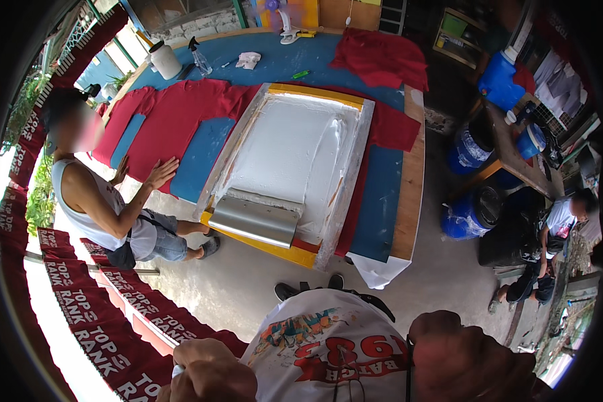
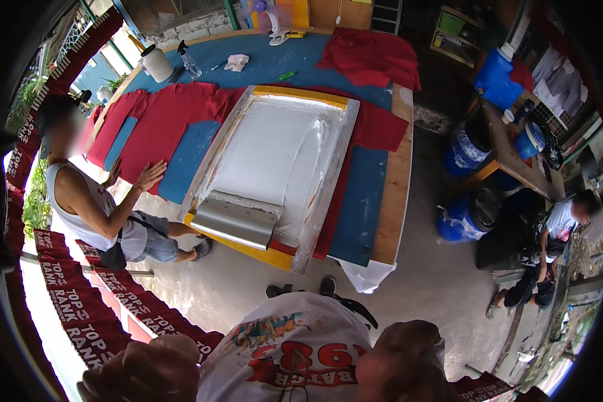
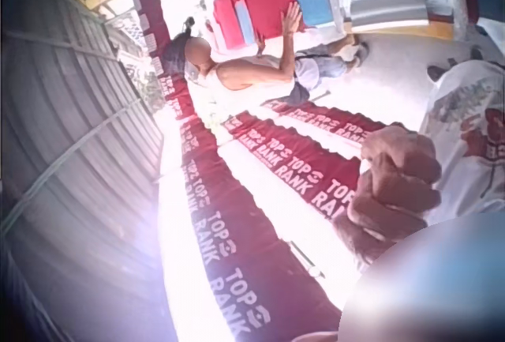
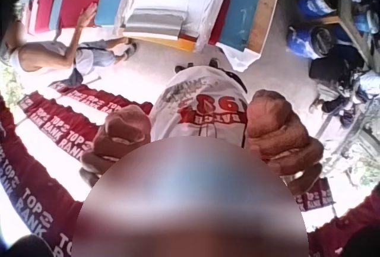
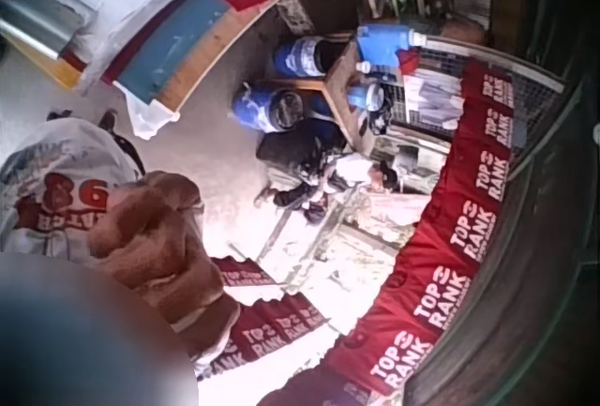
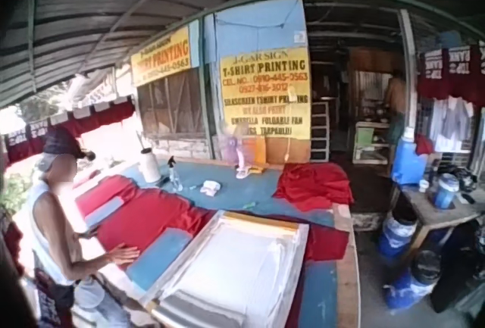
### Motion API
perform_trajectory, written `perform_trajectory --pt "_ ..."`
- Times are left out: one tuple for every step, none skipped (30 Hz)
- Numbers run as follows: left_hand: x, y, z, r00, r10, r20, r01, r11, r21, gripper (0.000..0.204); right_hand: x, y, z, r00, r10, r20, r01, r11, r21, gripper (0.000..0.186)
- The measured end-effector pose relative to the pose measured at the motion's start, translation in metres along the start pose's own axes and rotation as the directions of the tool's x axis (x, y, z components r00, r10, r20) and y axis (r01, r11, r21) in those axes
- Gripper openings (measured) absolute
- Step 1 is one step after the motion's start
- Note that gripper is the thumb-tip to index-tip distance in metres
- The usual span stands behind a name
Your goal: The person performs screen printing on red t-shirts. They lay a t-shirt flat, place a screen frame over it, pull a squeegee across the screen to apply white ink, then lift the frame to reveal the printed design. The process is repeated on multiple shirts.
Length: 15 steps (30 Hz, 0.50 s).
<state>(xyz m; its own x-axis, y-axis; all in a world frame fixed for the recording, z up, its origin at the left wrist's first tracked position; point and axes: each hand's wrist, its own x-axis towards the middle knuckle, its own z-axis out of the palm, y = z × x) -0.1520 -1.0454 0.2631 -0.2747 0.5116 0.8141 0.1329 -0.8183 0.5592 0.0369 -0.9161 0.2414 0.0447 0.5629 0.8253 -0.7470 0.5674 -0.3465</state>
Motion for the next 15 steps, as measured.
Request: perform_trajectory --pt "-0.003 -0.01 0.013 0.998 -0.056 -0.028 0.056 0.998 -0.018 0.045 0.0 -0.007 0.007 0.987 0.144 -0.073 -0.149 0.987 -0.066 0.02" --pt "-0.004 -0.019 0.027 0.99 -0.116 -0.074 0.114 0.993 -0.028 0.047 0.002 -0.011 0.009 0.96 0.28 -0.024 -0.281 0.955 -0.093 0.027" --pt "-0.005 -0.026 0.038 0.976 -0.18 -0.118 0.177 0.983 -0.041 0.05 0.002 -0.012 0.014 0.91 0.413 0.017 -0.408 0.904 -0.126 0.034" --pt "-0.004 -0.026 0.048 0.974 -0.198 -0.113 0.194 0.98 -0.052 0.053 -0.003 -0.006 0.017 0.933 0.36 -0.004 -0.359 0.929 -0.088 0.038" --pt "-0.003 -0.028 0.057 0.973 -0.206 -0.104 0.199 0.977 -0.07 0.054 -0.002 -0.003 0.013 0.931 0.354 0.087 -0.35 0.935 -0.056 0.036" --pt "-0.002 -0.029 0.062 0.975 -0.203 -0.093 0.195 0.977 -0.086 0.054 -0.002 0.002 0.006 0.923 0.344 0.174 -0.345 0.938 -0.025 0.035" --pt "-0.002 -0.031 0.067 0.978 -0.194 -0.078 0.186 0.977 -0.103 0.055 -0.006 0.008 0.0 0.909 0.354 0.222 -0.373 0.926 0.052 0.032" --pt "-0.001 -0.031 0.07 0.979 -0.19 -0.072 0.18 0.977 -0.117 0.055 -0.012 0.013 -0.006 0.892 0.362 0.27 -0.405 0.905 0.126 0.029" --pt "-0.002 -0.032 0.072 0.981 -0.183 -0.058 0.175 0.977 -0.122 0.056 -0.017 0.017 -0.012 0.874 0.369 0.317 -0.441 0.876 0.195 0.027" --pt "-0.002 -0.033 0.074 0.984 -0.174 -0.047 0.167 0.977 -0.13 0.056 -0.027 0.015 -0.008 0.862 0.419 0.285 -0.483 0.85 0.211 0.026" --pt "-0.003 -0.035 0.076 0.986 -0.165 -0.04 0.158 0.978 -0.134 0.057 -0.035 0.012 -0.003 0.865 0.448 0.228 -0.494 0.842 0.219 0.026" --pt "-0.003 -0.036 0.076 0.987 -0.156 -0.023 0.152 0.979 -0.135 0.058 -0.041 0.008 0.003 0.864 0.475 0.169 -0.503 0.834 0.228 0.026" --pt "-0.003 -0.038 0.075 0.989 -0.148 -0.01 0.145 0.98 -0.134 0.058 -0.048 0.006 0.014 0.874 0.48 0.079 -0.485 0.845 0.225 0.026" --pt "-0.003 -0.04 0.074 0.991 -0.137 0.001 0.136 0.982 -0.134 0.059 -0.052 0.005 0.023 0.879 0.477 -0.011 -0.463 0.859 0.218 0.027" --pt "-0.003 -0.042 0.071 0.991 -0.133 0.025 0.135 0.982 -0.131 0.06 -0.052 0.006 0.029 0.877 0.469 -0.104 -0.442 0.873 0.207 0.028"
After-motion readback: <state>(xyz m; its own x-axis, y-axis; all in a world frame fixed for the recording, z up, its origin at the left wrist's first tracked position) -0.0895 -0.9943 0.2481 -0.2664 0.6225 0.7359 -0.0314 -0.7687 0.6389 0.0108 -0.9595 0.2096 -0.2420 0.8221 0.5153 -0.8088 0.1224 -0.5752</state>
